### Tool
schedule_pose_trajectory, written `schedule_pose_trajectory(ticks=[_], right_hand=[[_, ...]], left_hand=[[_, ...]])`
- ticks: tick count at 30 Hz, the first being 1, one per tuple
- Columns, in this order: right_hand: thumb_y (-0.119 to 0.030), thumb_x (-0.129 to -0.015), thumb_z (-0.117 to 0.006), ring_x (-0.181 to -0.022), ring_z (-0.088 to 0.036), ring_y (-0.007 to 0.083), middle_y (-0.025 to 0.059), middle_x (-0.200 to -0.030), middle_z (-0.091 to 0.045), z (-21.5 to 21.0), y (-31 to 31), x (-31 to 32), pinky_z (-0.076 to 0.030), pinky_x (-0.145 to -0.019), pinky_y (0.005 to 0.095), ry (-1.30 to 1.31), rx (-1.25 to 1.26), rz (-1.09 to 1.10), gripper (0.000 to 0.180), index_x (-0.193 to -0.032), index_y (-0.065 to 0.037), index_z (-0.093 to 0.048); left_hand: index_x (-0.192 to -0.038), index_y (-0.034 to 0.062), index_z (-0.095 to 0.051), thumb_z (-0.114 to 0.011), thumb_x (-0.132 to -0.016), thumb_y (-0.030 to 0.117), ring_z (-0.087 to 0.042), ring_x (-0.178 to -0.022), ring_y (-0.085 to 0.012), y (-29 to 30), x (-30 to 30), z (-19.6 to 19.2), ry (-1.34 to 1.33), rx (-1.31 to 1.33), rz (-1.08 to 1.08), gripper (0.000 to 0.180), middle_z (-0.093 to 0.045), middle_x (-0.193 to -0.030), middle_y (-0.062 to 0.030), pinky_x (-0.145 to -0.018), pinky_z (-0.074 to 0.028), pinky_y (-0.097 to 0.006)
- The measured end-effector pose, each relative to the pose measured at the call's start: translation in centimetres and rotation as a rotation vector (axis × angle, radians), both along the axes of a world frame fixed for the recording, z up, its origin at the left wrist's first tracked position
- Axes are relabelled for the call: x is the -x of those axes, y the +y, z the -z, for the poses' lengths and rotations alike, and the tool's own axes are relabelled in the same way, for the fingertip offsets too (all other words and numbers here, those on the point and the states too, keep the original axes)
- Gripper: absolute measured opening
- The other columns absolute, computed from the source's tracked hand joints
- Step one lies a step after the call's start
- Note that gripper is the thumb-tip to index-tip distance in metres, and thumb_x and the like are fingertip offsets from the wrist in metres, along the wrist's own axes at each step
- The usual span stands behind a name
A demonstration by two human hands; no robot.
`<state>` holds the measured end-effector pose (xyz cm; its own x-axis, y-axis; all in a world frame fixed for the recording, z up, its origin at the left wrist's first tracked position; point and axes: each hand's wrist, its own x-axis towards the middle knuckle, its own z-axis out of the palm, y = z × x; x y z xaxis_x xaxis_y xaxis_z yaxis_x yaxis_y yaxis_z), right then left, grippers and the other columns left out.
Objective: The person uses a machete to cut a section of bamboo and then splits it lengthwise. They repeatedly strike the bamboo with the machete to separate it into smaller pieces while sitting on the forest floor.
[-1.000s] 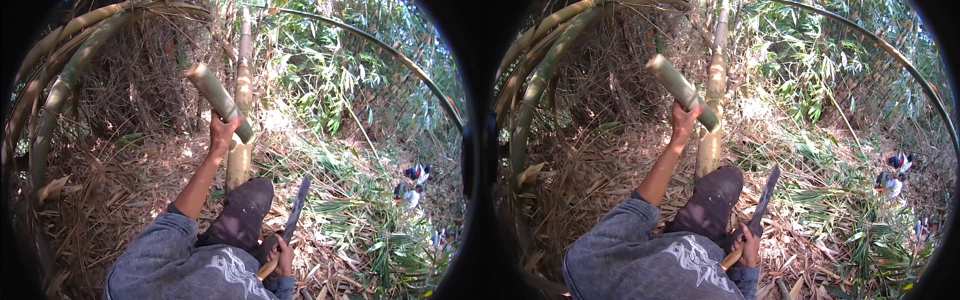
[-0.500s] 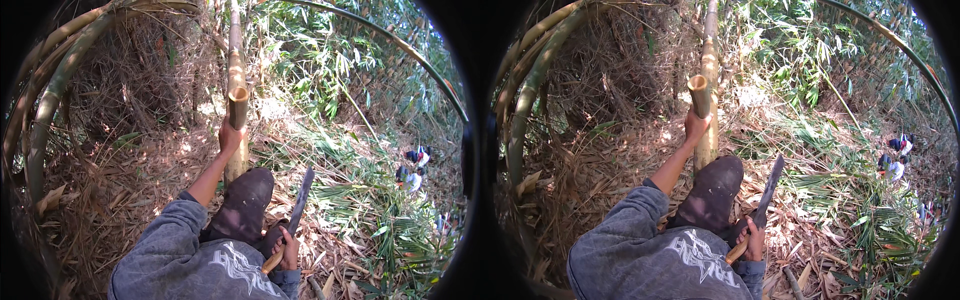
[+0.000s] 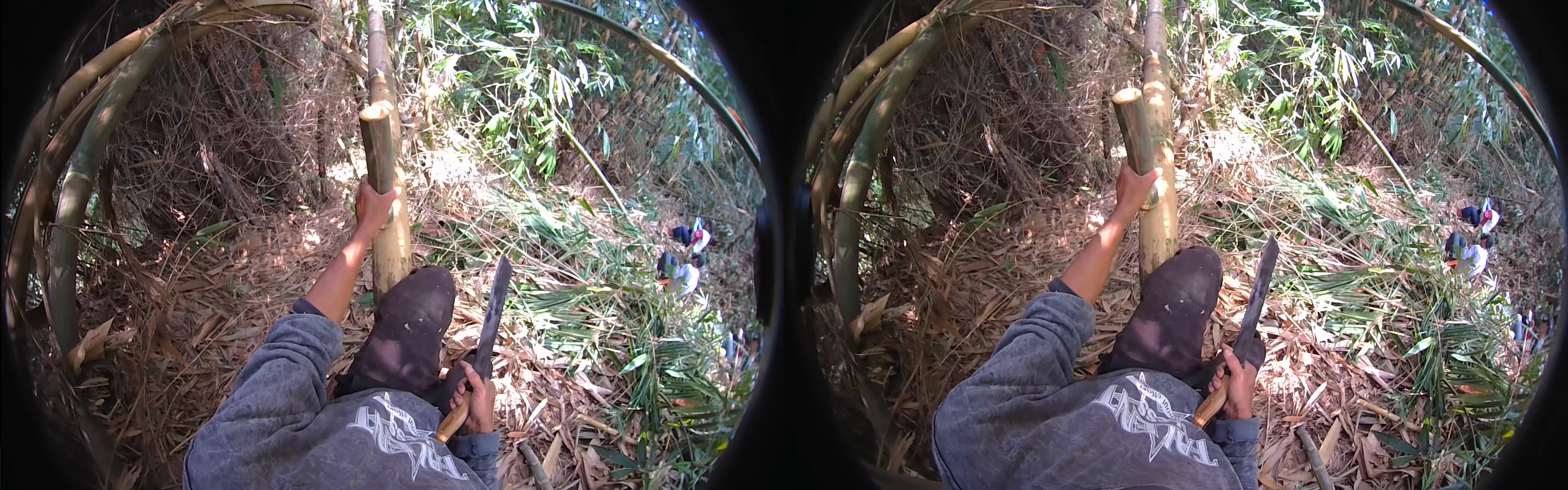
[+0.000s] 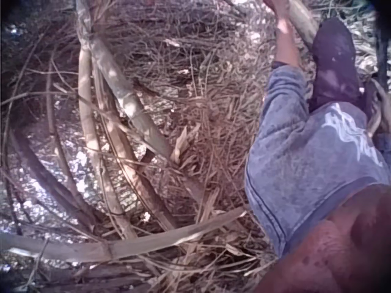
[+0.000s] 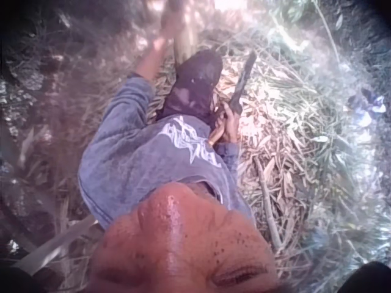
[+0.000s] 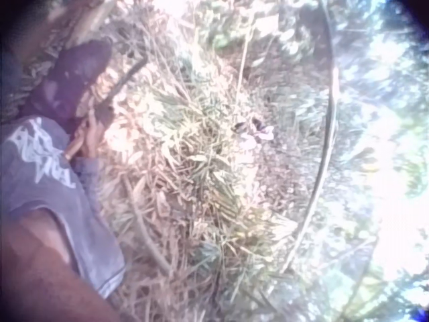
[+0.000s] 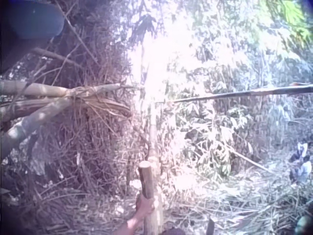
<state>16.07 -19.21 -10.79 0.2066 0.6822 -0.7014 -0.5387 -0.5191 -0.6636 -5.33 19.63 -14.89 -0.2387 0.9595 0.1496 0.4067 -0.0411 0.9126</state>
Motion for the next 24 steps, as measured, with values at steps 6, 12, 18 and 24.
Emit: schedule_pose_trajectory(ticks=[6,12,18,24], right_hand=[[-0.027,-0.093,-0.063,-0.044,-0.046,0.0141,0.0031,-0.064,-0.047,0.4,-0.6,-0.6,-0.042,-0.040,0.0296,0.015,-0.018,0.031,0.042,-0.125,0.001,-0.055],[-0.026,-0.094,-0.063,-0.044,-0.047,0.0145,0.0032,-0.064,-0.047,1.4,-0.9,-1.1,-0.042,-0.040,0.0303,0.069,-0.007,0.061,0.043,-0.126,0.001,-0.054],[-0.025,-0.094,-0.063,-0.044,-0.047,0.0153,0.0039,-0.064,-0.047,1.4,-1.0,-1.1,-0.043,-0.040,0.0307,0.071,-0.003,0.053,0.041,-0.124,0.001,-0.055],[-0.025,-0.094,-0.062,-0.042,-0.046,0.0137,0.0017,-0.059,-0.047,1.3,-1.0,-0.9,-0.043,-0.039,0.0303,0.074,0.008,0.071,0.032,-0.117,-0.003,-0.060]], left_hand=[[-0.134,-0.0030,-0.041,-0.081,-0.075,0.021,-0.062,-0.105,-0.0260,0.4,1.0,-1.6,-0.210,-0.032,0.210,0.075,-0.062,-0.117,-0.0178,-0.093,-0.050,-0.036],[-0.138,0.0009,-0.034,-0.074,-0.087,0.019,-0.060,-0.108,-0.0267,-3.2,0.8,-6.0,-0.788,-0.068,0.550,0.067,-0.059,-0.118,-0.0145,-0.100,-0.047,-0.039],[-0.128,-0.0031,-0.045,-0.050,-0.099,0.036,-0.064,-0.095,-0.0289,-5.1,1.4,-9.0,-1.280,0.159,0.769,0.049,-0.062,-0.106,-0.0179,-0.086,-0.054,-0.045],[-0.119,-0.0009,-0.050,-0.043,-0.095,0.064,-0.055,-0.079,-0.0212,-4.7,0.7,-8.8,-1.634,0.194,0.842,0.070,-0.053,-0.092,-0.0099,-0.072,-0.052,-0.036]])
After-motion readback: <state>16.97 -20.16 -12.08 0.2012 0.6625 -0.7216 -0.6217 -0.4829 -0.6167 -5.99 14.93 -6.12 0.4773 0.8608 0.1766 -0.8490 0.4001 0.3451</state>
